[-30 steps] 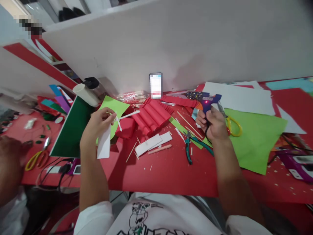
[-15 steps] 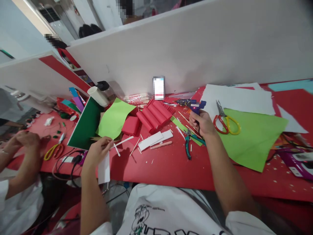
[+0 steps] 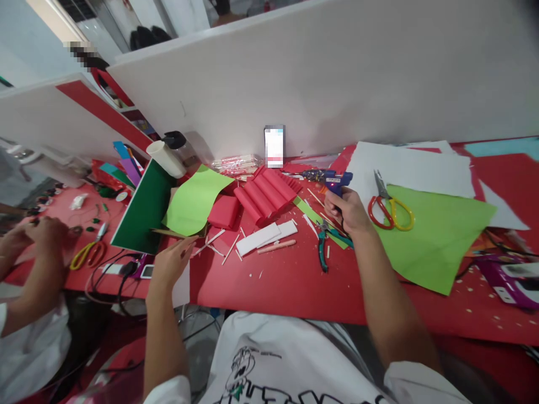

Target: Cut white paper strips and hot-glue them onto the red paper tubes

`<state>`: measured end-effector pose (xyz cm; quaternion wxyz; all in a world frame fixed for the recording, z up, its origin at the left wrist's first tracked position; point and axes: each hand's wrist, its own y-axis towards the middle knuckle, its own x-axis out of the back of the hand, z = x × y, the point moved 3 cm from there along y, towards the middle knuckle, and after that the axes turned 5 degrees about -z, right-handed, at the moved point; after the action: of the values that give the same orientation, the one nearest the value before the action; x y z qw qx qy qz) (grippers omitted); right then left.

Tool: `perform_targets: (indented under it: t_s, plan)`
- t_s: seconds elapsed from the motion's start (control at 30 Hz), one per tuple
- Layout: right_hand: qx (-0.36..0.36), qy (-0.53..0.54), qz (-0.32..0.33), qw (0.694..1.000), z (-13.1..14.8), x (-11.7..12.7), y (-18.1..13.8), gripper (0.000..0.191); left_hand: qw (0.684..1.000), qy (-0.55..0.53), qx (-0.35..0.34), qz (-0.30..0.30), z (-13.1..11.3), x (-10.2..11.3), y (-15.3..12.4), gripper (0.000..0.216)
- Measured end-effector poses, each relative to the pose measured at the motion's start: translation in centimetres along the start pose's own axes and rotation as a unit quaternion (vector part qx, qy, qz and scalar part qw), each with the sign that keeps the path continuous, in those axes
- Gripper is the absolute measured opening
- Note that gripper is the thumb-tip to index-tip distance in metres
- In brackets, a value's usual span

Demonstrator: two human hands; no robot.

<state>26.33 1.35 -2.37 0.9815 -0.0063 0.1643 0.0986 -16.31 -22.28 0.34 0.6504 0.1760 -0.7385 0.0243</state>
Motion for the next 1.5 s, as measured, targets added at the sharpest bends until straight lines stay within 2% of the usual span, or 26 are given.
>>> perform_targets:
  t_s: [0.17,0.27,0.33,0.43,0.53,0.77,0.9,1.03,1.1,1.23,1.37,1.5]
  plan:
    - [-0.001,-0.023,0.001,1.0,0.3,-0.3,-0.3,0.05,0.997,-0.035,-0.003,0.075,-0.8,0.7,-0.5,0.043]
    - [-0.008,-0.027,0.004,1.0,0.3,-0.5,-0.3,0.052,0.988,-0.074,-0.041,0.131,-2.5,-0.4,-0.7,0.041]
    - [-0.016,-0.029,0.006,0.999,0.2,-0.5,-0.3,0.052,0.984,-0.054,-0.056,0.162,-3.4,-1.4,-0.7,0.041]
    - [-0.017,-0.037,0.009,0.999,-0.1,-0.2,-0.2,0.049,0.987,0.017,-0.02,0.161,-3.7,-2.5,-0.3,0.044]
    - [-0.015,-0.045,0.007,0.999,-0.1,0.1,-0.1,0.047,0.986,0.063,0.007,0.156,-3.8,-2.5,-0.1,0.046]
    - [-0.006,-0.054,-0.004,0.999,-0.2,0.5,-0.1,0.047,0.982,0.107,0.02,0.157,-5.2,-0.2,-0.7,0.04]
    - [-0.023,-0.045,0.034,0.998,-0.3,0.4,-0.2,0.053,0.997,-0.007,0.001,0.077,-6.4,1.9,0.2,0.032]
    - [-0.053,-0.022,0.116,0.992,-0.1,-0.2,-0.5,0.051,0.982,-0.181,-0.045,0.027,-9.2,2.7,2.5,0.036]
    - [-0.05,0.001,0.124,0.991,0.0,-0.3,-0.7,0.048,0.965,-0.243,-0.084,0.05,-11.2,2.0,3.7,0.035]
    - [-0.029,0.032,0.108,0.993,0.2,-0.2,-0.7,0.049,0.906,-0.371,-0.16,0.124,-15.3,-0.8,5.5,0.032]
    - [-0.019,-0.025,0.08,0.996,0.1,-0.3,-0.7,0.049,0.877,-0.422,-0.16,0.163,-17.9,-3.7,5.6,0.022]
    - [-0.007,-0.158,0.071,0.985,0.3,-0.9,-0.9,0.052,0.878,-0.428,-0.122,0.178,-19.3,-5.5,4.8,0.017]
